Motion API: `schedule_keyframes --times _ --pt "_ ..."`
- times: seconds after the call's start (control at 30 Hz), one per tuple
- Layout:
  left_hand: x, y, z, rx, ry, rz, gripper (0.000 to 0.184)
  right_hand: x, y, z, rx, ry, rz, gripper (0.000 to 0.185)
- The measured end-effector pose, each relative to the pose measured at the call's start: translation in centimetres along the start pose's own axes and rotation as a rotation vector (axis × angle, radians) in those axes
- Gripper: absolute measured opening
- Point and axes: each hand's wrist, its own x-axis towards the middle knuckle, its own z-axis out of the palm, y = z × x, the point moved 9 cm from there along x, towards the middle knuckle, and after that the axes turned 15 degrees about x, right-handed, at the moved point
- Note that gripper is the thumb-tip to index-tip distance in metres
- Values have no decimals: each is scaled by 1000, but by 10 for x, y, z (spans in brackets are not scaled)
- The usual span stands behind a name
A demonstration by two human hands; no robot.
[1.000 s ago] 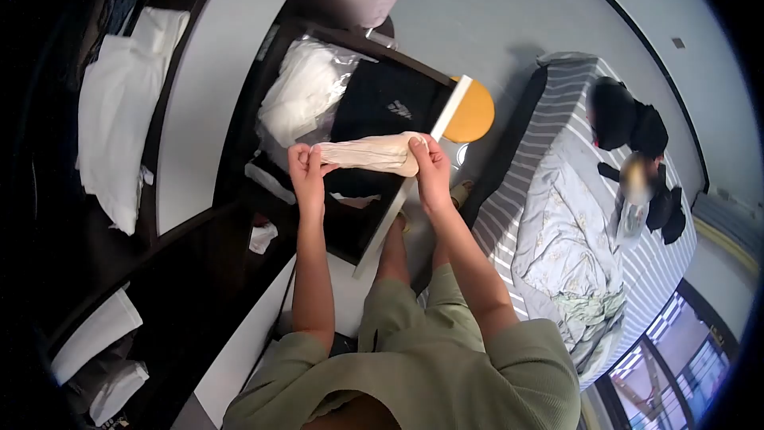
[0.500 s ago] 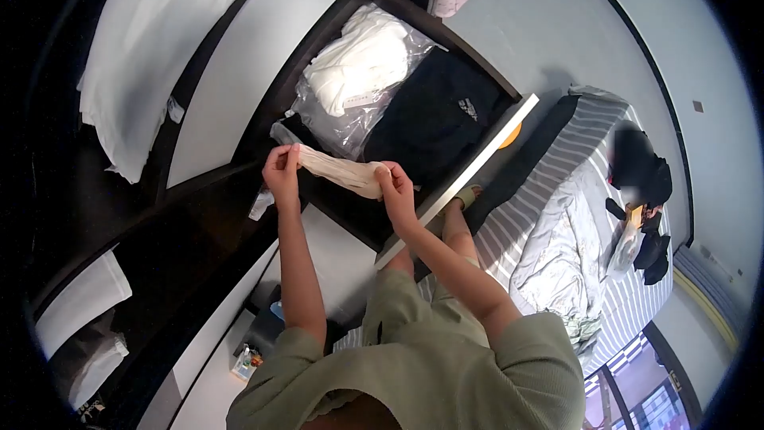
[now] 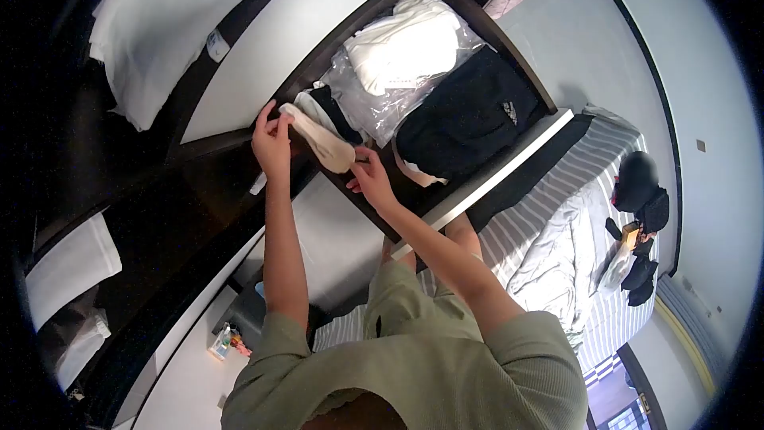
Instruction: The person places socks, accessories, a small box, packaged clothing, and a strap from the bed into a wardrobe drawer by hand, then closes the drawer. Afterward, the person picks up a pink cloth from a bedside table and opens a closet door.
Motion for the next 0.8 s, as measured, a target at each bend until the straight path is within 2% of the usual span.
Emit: schedule_keyframes --times 0.07,0.17,0.37,0.53,0.7,0.8 --pt "-5 -10 0 94 23 20 26 5 7 -4 -43 49 61 44" --pt "-17 -23 3 103 -51 -53 20 3 9 -8 -50 30 20 47" --pt "-48 -39 16 -73 -108 -28 17 -5 5 -17 -106 19 -32 44" --pt "-67 -14 27 -171 -139 21 17 -9 -15 -9 -89 20 -121 42" --pt "-89 28 47 -352 -266 -69 17 -4 -44 -4 45 5 -258 39" --pt "-96 52 57 -391 -290 -11 17 -11 -76 -3 107 26 -321 36"
